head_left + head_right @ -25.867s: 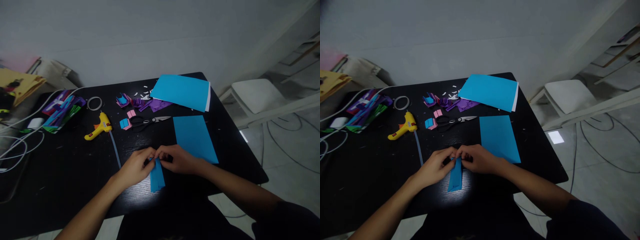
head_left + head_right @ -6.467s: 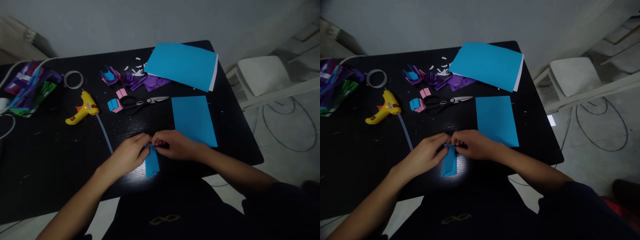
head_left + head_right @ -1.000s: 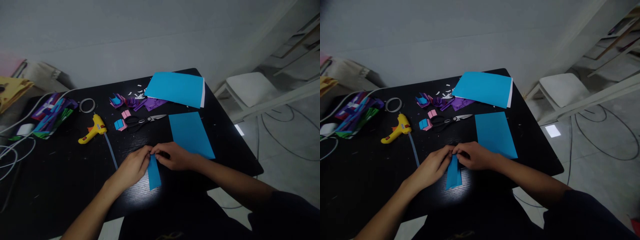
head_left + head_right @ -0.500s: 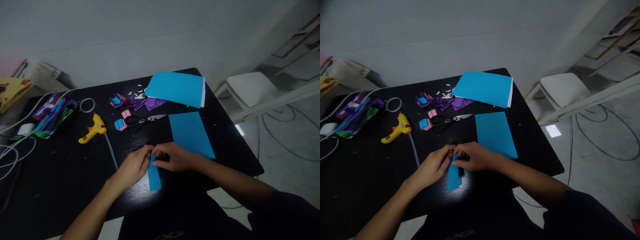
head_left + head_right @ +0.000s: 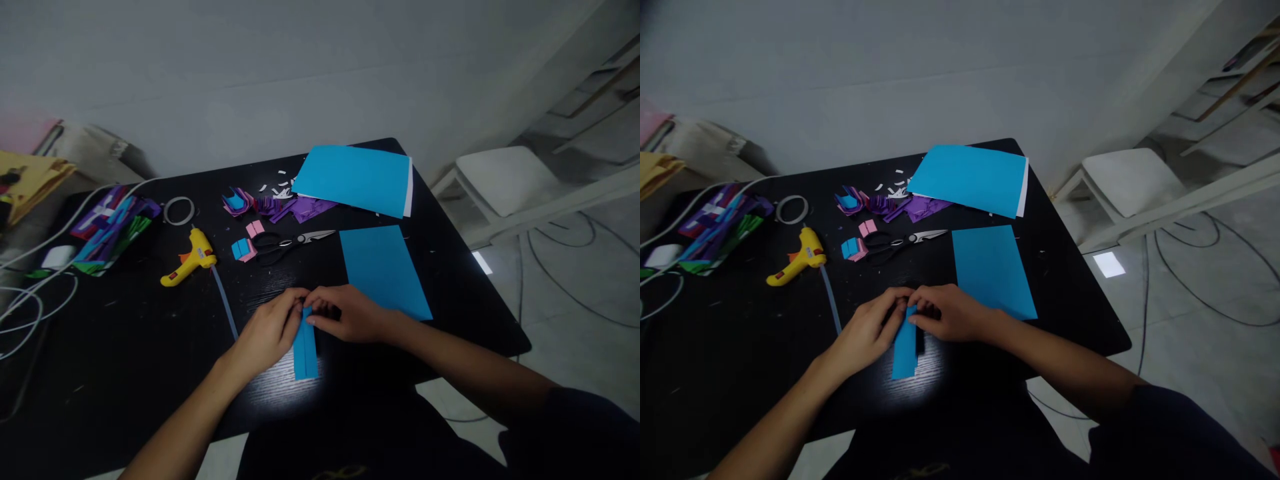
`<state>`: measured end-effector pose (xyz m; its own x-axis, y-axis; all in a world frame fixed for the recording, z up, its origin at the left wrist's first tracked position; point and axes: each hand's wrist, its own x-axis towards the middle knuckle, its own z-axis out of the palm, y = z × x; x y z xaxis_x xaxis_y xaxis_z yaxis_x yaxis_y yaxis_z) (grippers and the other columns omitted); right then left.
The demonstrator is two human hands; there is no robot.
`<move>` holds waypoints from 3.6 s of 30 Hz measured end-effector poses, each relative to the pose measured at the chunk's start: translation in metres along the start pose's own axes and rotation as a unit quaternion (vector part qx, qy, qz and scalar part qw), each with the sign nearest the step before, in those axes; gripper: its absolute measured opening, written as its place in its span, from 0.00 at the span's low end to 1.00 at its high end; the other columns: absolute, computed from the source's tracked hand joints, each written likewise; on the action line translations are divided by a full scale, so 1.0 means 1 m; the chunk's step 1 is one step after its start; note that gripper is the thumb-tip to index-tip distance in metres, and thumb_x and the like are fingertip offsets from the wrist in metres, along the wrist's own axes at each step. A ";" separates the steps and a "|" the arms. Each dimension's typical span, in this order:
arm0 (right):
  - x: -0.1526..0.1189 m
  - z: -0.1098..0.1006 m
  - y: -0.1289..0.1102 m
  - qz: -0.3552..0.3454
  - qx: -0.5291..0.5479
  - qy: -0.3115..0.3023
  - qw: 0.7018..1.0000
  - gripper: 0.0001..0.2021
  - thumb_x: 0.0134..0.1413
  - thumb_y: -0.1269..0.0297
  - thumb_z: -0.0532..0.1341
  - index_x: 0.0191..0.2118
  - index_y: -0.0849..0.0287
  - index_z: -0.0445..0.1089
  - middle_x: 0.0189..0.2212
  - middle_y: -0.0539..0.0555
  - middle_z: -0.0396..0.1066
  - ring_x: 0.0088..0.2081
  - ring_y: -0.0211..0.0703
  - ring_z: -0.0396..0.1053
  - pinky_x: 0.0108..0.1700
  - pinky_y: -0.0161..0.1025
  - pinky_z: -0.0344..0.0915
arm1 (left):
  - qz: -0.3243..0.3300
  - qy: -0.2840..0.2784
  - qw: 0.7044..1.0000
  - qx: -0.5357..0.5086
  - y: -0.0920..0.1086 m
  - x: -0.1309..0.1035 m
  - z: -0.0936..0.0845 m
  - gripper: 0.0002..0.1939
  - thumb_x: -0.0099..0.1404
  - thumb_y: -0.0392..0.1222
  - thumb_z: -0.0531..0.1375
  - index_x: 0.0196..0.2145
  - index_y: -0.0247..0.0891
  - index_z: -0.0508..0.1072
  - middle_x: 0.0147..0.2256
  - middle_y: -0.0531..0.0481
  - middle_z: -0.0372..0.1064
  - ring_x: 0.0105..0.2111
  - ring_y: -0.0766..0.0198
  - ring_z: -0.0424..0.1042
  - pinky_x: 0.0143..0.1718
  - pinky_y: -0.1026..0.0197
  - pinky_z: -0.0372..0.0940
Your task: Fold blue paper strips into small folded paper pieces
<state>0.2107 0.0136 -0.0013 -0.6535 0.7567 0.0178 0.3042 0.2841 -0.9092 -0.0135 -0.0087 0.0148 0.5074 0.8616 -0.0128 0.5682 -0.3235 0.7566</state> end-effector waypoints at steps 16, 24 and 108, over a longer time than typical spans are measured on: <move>0.001 -0.002 -0.003 0.020 0.067 0.034 0.997 0.10 0.62 0.70 0.66 0.49 0.57 0.73 0.37 0.52 0.79 0.39 0.42 0.77 0.41 0.38 0.72 | 0.006 0.082 0.997 -0.002 0.001 -0.004 0.000 0.10 0.79 0.38 0.54 0.54 0.39 0.71 0.40 0.51 0.79 0.36 0.64 0.80 0.37 0.64 0.72; 0.003 -0.002 0.001 0.057 0.141 0.044 0.987 0.08 0.60 0.69 0.66 0.46 0.57 0.75 0.35 0.51 0.78 0.37 0.42 0.77 0.41 0.40 0.72 | 0.012 0.091 0.996 -0.013 0.000 -0.005 0.001 0.11 0.78 0.39 0.55 0.55 0.41 0.71 0.37 0.54 0.79 0.32 0.66 0.79 0.33 0.66 0.71; 0.001 0.007 0.002 0.019 0.112 0.154 0.981 0.07 0.66 0.63 0.64 0.45 0.57 0.77 0.40 0.55 0.80 0.41 0.45 0.77 0.46 0.44 0.73 | 0.021 0.077 0.996 -0.033 0.000 0.001 0.004 0.09 0.77 0.41 0.55 0.38 0.39 0.73 0.27 0.56 0.67 0.26 0.67 0.69 0.30 0.66 0.64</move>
<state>0.2053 0.0105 -0.0057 -0.3931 0.9163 0.0762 0.1417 0.1422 -0.9796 -0.0102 -0.0093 0.0121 0.4217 0.8993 0.1157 0.5022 -0.3379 0.7960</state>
